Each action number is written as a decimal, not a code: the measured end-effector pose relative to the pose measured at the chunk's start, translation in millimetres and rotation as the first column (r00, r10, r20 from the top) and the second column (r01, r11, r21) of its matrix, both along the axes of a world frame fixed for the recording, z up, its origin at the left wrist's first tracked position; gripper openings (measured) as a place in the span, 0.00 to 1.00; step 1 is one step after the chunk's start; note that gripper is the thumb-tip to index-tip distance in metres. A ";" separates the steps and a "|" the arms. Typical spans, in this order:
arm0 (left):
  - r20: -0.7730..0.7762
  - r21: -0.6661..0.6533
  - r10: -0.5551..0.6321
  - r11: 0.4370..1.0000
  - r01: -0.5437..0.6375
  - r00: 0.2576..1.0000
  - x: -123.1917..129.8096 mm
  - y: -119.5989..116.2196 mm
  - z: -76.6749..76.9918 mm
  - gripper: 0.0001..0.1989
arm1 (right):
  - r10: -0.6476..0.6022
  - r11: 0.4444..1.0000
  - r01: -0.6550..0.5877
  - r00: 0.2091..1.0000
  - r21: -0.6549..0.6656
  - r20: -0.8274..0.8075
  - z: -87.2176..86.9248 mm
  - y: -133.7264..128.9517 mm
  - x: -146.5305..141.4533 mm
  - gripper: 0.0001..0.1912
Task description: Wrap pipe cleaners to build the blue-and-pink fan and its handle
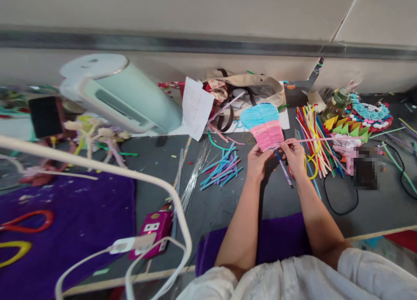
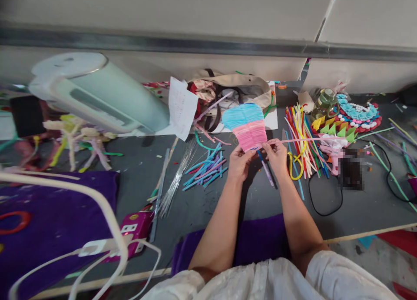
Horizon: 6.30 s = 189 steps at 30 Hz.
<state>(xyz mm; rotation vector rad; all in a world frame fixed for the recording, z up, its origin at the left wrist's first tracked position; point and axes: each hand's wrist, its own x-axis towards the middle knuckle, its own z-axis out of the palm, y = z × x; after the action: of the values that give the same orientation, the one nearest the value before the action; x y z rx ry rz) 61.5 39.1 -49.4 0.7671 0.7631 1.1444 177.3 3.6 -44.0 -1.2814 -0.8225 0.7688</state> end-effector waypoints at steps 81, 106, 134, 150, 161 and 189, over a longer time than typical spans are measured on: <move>0.132 -0.072 -0.022 0.997 0.031 0.991 1.9 -8.0 3.1 0.23 | -0.040 0.978 0.013 0.992 0.209 0.124 8.1 -7.5 2.6 0.07; 0.214 -0.068 0.066 0.996 -0.052 0.975 -3.2 -4.0 14.5 0.16 | 0.139 0.987 -0.154 0.602 -0.056 0.786 6.4 -14.3 14.8 0.13; 0.285 -0.064 0.173 0.985 -0.161 0.943 5.8 -3.9 16.2 0.19 | 0.050 0.998 -0.046 0.992 0.034 -0.119 -5.3 18.1 -19.6 0.21; 0.359 -0.140 0.068 0.990 -0.019 0.931 8.2 -8.6 17.7 0.18 | -0.092 0.995 0.078 0.969 0.068 0.228 3.3 3.8 -18.4 0.17; 0.270 -0.248 0.146 0.966 -0.078 0.952 6.1 -5.4 7.5 0.13 | -0.192 0.976 0.100 0.819 0.195 0.541 -1.0 -1.8 -20.8 0.16; 0.265 -0.190 0.014 0.981 0.038 0.964 -14.0 -4.2 25.7 0.14 | -0.162 0.964 0.096 0.952 0.247 0.261 14.3 -5.4 -20.3 0.14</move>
<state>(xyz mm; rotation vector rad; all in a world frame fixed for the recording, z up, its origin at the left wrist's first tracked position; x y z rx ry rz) 47.5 34.9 -23.7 0.4435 0.6320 1.1158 157.0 -1.8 -29.7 -1.2339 -1.0117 0.3763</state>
